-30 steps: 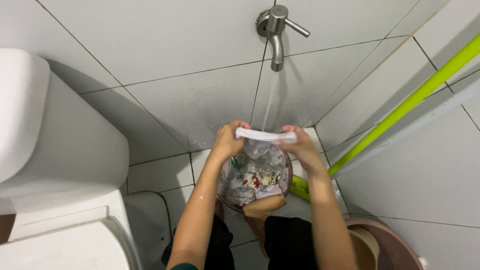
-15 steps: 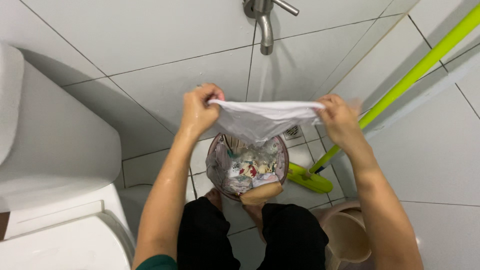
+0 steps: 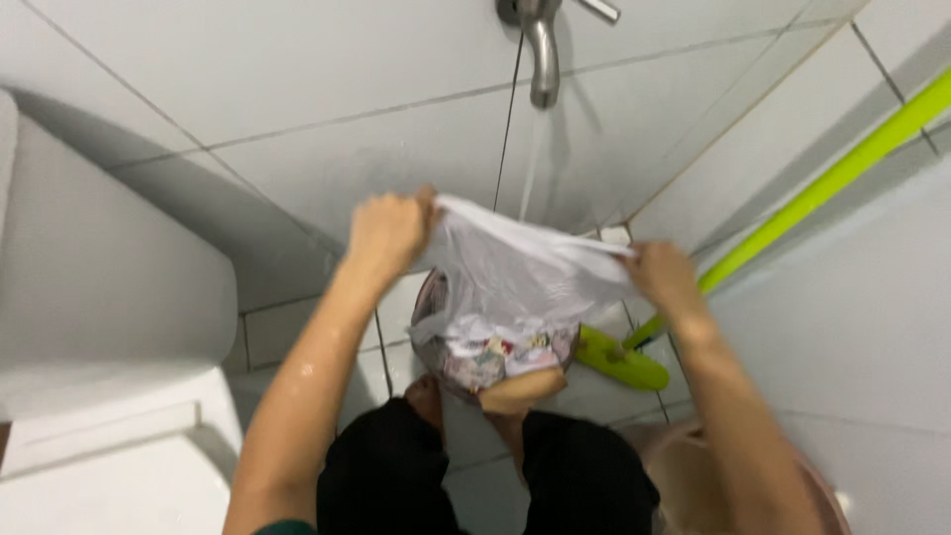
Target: The person washes various pieces of clothing by hand under a running faucet, wringing out each item and placing it onto a toilet seat.
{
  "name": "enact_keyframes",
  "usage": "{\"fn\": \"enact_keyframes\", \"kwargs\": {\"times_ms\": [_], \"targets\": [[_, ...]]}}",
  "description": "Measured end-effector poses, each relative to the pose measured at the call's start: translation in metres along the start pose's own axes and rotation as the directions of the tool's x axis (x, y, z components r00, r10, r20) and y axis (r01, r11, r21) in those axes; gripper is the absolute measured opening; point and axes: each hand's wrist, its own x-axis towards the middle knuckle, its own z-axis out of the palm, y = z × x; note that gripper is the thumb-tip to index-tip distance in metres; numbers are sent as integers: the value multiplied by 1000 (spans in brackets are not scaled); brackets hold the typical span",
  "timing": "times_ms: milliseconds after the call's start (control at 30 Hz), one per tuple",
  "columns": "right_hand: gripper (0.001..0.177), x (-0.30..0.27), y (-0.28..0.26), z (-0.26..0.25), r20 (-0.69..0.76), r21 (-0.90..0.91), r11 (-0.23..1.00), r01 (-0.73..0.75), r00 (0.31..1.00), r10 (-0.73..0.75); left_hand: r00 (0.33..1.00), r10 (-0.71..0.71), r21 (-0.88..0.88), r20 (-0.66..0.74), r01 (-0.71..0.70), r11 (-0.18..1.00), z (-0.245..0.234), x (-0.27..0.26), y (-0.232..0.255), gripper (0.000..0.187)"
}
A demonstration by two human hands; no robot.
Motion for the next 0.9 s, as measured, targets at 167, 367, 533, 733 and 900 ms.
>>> {"fn": "enact_keyframes", "kwargs": {"times_ms": [167, 367, 533, 733, 900], "targets": [[40, -15, 14, 189, 379, 113, 978, -176, 917, 121, 919, -5, -108, 394, 52, 993, 149, 3, 10, 45], [52, -66, -81, 271, 545, 77, 987, 139, 823, -159, 752, 187, 110, 632, -326, 939, 312, -30, 39, 60], [77, -75, -75, 301, 489, 214, 940, 267, 803, -339, 600, 84, 49, 795, -202, 978, 383, -67, 31, 45], [63, -63, -58, 350, 824, 213, 967, 139, 507, -254, 572, 86, 42, 816, -207, 977, 446, -81, 13, 52], [48, -66, -54, 368, 924, 159, 985, 71, 341, -174, 522, 97, -26, 848, -142, 990, 463, -65, 17, 53]]}}
